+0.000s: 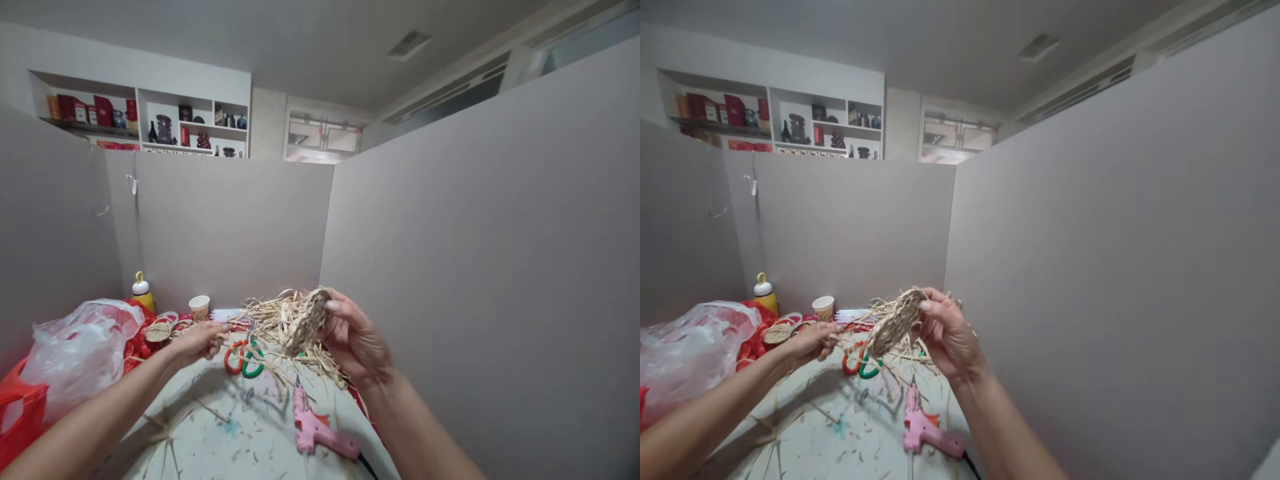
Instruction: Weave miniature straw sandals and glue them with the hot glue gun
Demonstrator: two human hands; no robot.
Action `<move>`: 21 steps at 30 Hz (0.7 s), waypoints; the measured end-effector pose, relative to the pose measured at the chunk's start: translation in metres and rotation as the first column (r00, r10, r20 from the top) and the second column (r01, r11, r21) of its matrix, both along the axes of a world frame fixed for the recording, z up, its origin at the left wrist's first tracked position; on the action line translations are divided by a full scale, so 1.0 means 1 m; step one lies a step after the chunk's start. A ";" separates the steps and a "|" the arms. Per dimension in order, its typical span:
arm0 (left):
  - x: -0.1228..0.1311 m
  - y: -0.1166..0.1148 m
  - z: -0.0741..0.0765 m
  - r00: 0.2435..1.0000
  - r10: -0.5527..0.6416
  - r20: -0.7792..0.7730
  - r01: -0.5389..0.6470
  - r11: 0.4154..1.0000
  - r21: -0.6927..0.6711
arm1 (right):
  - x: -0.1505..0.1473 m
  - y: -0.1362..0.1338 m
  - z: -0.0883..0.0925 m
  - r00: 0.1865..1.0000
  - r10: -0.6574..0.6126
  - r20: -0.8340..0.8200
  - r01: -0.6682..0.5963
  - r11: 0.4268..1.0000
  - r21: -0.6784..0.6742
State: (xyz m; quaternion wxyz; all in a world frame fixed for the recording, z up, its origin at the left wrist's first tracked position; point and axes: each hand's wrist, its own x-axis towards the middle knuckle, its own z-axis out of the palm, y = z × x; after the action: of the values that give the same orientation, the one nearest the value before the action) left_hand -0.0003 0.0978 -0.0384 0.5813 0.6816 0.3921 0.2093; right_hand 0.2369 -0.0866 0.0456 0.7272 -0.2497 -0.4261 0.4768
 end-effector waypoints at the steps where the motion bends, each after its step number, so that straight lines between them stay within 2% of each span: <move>1: -0.007 0.010 0.003 0.997 0.055 -0.056 -0.054 0.998 0.024 | 0.002 -0.004 0.004 1.000 -0.009 -0.012 0.009 1.000 0.018; 4: -0.032 0.031 0.014 0.954 0.217 -0.207 -0.191 0.972 0.139 | 0.008 -0.016 0.017 0.999 -0.043 -0.028 0.045 0.997 0.067; 7: -0.055 0.039 0.031 0.876 0.368 -0.312 -0.280 0.915 0.292 | 0.015 -0.023 0.027 0.998 -0.067 0.019 0.066 0.994 0.085; 10: -0.067 0.039 0.054 0.805 0.492 -0.331 -0.305 0.823 0.480 | 0.018 -0.022 0.031 0.990 -0.066 0.126 0.061 0.997 0.039; 12: -0.068 0.036 0.068 0.787 0.534 -0.309 -0.294 0.765 0.572 | 0.014 -0.016 0.027 0.979 -0.050 0.199 0.055 0.998 -0.019; 14: -0.064 0.030 0.080 0.802 0.530 -0.276 -0.267 0.732 0.627 | 0.007 -0.009 0.019 0.966 -0.026 0.259 0.048 0.996 -0.079; 16: -0.058 0.020 0.084 0.851 0.470 -0.233 -0.223 0.726 0.651 | -0.002 -0.002 0.008 0.953 0.001 0.304 0.040 0.991 -0.130; 18: -0.049 0.007 0.083 0.900 0.389 -0.196 -0.181 0.744 0.644 | -0.011 0.005 -0.003 0.941 0.033 0.338 0.027 0.985 -0.173; 21: -0.033 -0.020 0.070 0.955 0.252 -0.154 -0.119 0.806 0.580 | -0.021 0.015 -0.021 0.920 0.099 0.380 -0.007 0.971 -0.237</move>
State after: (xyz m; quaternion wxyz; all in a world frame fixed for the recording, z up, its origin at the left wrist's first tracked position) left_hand -0.0328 0.0779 0.0319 0.2824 0.8000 0.4404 0.2938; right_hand 0.2164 -0.0720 0.0243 0.5809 -0.4104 -0.5101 0.4837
